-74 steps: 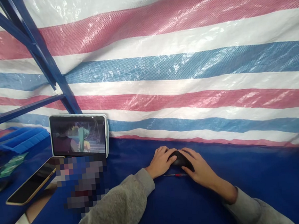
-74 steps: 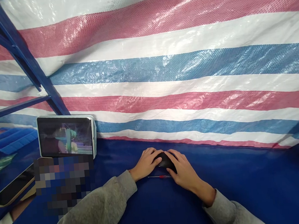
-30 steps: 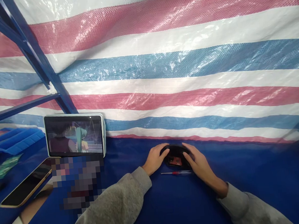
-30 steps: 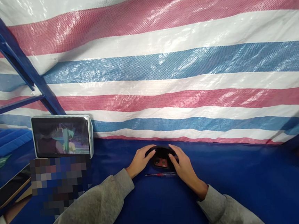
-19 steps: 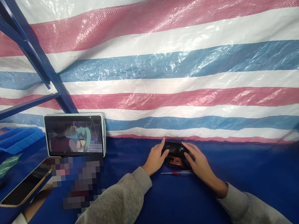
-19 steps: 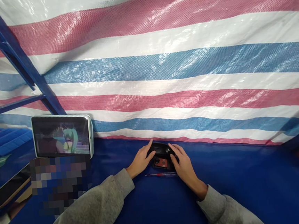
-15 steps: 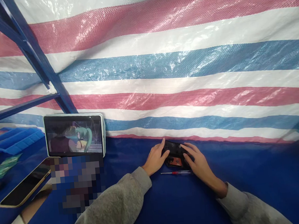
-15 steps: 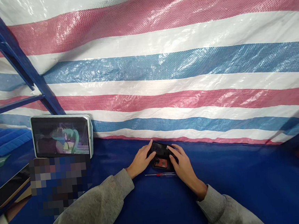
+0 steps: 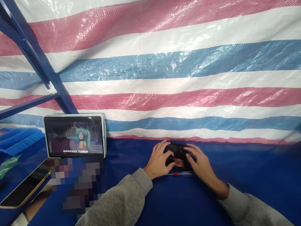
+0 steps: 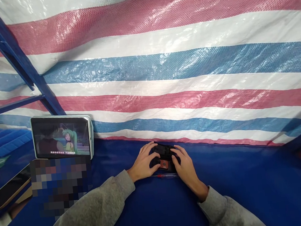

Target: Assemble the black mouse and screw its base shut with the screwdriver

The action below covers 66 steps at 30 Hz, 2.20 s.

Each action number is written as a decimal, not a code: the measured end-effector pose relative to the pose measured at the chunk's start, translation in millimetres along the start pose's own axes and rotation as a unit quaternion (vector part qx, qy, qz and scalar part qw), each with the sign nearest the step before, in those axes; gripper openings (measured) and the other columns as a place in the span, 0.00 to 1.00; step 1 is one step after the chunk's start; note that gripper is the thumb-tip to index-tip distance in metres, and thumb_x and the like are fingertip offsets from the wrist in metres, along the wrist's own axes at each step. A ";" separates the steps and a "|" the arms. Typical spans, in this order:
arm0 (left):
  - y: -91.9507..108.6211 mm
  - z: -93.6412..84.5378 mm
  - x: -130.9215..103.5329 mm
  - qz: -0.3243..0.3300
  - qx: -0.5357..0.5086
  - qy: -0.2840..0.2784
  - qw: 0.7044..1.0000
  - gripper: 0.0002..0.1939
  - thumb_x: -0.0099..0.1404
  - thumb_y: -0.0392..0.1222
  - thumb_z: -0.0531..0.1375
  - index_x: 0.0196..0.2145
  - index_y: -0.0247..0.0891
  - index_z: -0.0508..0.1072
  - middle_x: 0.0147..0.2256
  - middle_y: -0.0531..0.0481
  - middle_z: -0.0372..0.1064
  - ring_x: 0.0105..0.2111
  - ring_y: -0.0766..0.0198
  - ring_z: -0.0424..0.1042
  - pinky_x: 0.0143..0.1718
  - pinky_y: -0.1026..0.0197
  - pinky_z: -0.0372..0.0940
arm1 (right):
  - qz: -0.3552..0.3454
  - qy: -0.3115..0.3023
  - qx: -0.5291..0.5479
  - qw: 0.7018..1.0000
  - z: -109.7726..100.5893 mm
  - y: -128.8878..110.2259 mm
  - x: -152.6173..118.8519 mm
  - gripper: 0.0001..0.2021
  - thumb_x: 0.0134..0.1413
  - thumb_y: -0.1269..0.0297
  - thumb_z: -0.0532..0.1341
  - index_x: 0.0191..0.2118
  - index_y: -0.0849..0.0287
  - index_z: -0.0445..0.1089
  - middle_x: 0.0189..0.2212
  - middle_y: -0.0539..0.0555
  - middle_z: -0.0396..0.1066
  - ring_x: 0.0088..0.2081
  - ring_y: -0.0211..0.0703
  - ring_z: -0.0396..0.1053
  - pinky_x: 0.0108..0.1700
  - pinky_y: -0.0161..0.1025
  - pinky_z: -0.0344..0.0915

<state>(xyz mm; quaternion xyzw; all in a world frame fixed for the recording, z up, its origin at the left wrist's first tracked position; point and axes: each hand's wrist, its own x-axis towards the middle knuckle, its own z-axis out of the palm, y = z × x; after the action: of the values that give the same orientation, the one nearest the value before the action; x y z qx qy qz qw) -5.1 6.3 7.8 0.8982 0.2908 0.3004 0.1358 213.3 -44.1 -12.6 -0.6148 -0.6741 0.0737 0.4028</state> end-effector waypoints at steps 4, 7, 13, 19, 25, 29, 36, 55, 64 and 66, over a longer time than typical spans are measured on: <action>-1.5 1.1 -0.1 0.009 0.005 -0.002 1.000 0.12 0.58 0.42 0.66 0.40 0.41 0.73 0.58 0.44 0.59 0.64 0.47 0.51 0.64 0.43 0.46 | -0.022 0.041 0.001 0.999 -4.5 -5.0 -0.3 0.16 0.62 0.61 0.52 0.51 0.56 0.70 0.54 0.59 0.66 0.56 0.51 0.64 0.59 0.54 0.60; -1.4 0.6 0.6 0.029 -0.009 0.021 0.999 0.10 0.63 0.43 0.63 0.42 0.41 0.73 0.56 0.44 0.63 0.62 0.49 0.55 0.62 0.44 0.50 | -0.057 0.091 0.010 0.994 -8.3 -11.5 -1.5 0.16 0.63 0.62 0.52 0.52 0.55 0.69 0.52 0.59 0.68 0.55 0.51 0.64 0.58 0.54 0.60; 1.1 1.1 3.7 0.062 -0.045 0.132 0.988 0.14 0.71 0.44 0.55 0.52 0.39 0.68 0.50 0.44 0.70 0.52 0.57 0.68 0.55 0.51 0.62 | -0.106 0.071 0.024 0.992 -4.7 -29.1 -5.4 0.20 0.61 0.60 0.56 0.58 0.55 0.64 0.52 0.60 0.66 0.55 0.52 0.64 0.55 0.52 0.64; 3.0 2.5 4.0 0.058 -0.047 0.173 0.982 0.15 0.72 0.44 0.54 0.53 0.40 0.68 0.49 0.44 0.71 0.49 0.59 0.70 0.51 0.55 0.66 | -0.103 0.072 0.020 0.992 3.0 -29.7 -5.2 0.20 0.61 0.60 0.58 0.57 0.54 0.65 0.50 0.59 0.68 0.51 0.51 0.67 0.53 0.50 0.65; 0.5 4.1 3.2 0.065 -0.056 0.159 0.983 0.19 0.71 0.44 0.56 0.58 0.42 0.64 0.53 0.45 0.68 0.52 0.59 0.68 0.53 0.54 0.66 | -0.105 0.095 0.036 0.989 3.2 -27.5 -4.4 0.17 0.61 0.61 0.59 0.55 0.56 0.67 0.45 0.58 0.72 0.46 0.48 0.69 0.49 0.46 0.68; -2.4 6.7 3.4 0.087 -0.068 0.154 0.982 0.20 0.72 0.39 0.54 0.60 0.45 0.62 0.56 0.46 0.66 0.56 0.59 0.66 0.55 0.54 0.65 | -0.086 0.106 0.040 0.990 2.8 -28.0 -4.4 0.17 0.60 0.58 0.59 0.54 0.55 0.68 0.38 0.55 0.73 0.41 0.46 0.71 0.45 0.44 0.69; -4.3 10.4 1.7 0.096 -0.096 0.164 0.977 0.19 0.72 0.36 0.53 0.59 0.46 0.65 0.56 0.46 0.66 0.53 0.59 0.69 0.52 0.54 0.71 | -0.074 0.106 0.060 0.990 2.4 -29.4 -6.0 0.17 0.60 0.58 0.59 0.53 0.57 0.69 0.37 0.55 0.74 0.39 0.44 0.73 0.44 0.42 0.70; -0.5 7.7 2.3 0.045 -0.161 0.154 0.974 0.26 0.67 0.50 0.59 0.61 0.44 0.63 0.44 0.48 0.74 0.42 0.60 0.75 0.47 0.58 0.71 | -0.010 0.049 0.115 0.992 -3.4 -37.7 -9.5 0.16 0.62 0.56 0.55 0.26 0.56 0.71 0.23 0.49 0.72 0.27 0.39 0.69 0.33 0.35 0.64; 0.6 5.9 3.8 0.040 -0.166 0.158 0.973 0.25 0.65 0.47 0.62 0.59 0.43 0.66 0.50 0.46 0.71 0.49 0.59 0.72 0.53 0.57 0.68 | 0.003 0.021 0.148 0.989 -0.6 -33.7 -9.4 0.17 0.63 0.54 0.54 0.25 0.56 0.67 0.20 0.49 0.67 0.24 0.39 0.66 0.30 0.36 0.64; 0.9 5.4 3.5 0.040 -0.162 0.155 0.974 0.24 0.65 0.47 0.62 0.58 0.42 0.66 0.48 0.46 0.72 0.48 0.59 0.73 0.52 0.57 0.69 | 0.001 0.018 0.150 0.988 -0.6 -33.5 -9.3 0.16 0.62 0.55 0.55 0.26 0.56 0.67 0.20 0.48 0.67 0.24 0.39 0.67 0.30 0.36 0.64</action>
<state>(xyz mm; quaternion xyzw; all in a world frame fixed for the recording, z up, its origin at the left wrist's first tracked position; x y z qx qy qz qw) 0.9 7.3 5.5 0.8177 0.2201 0.4840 0.2205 187.2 -60.4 3.5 -0.5490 -0.6476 0.1635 0.5025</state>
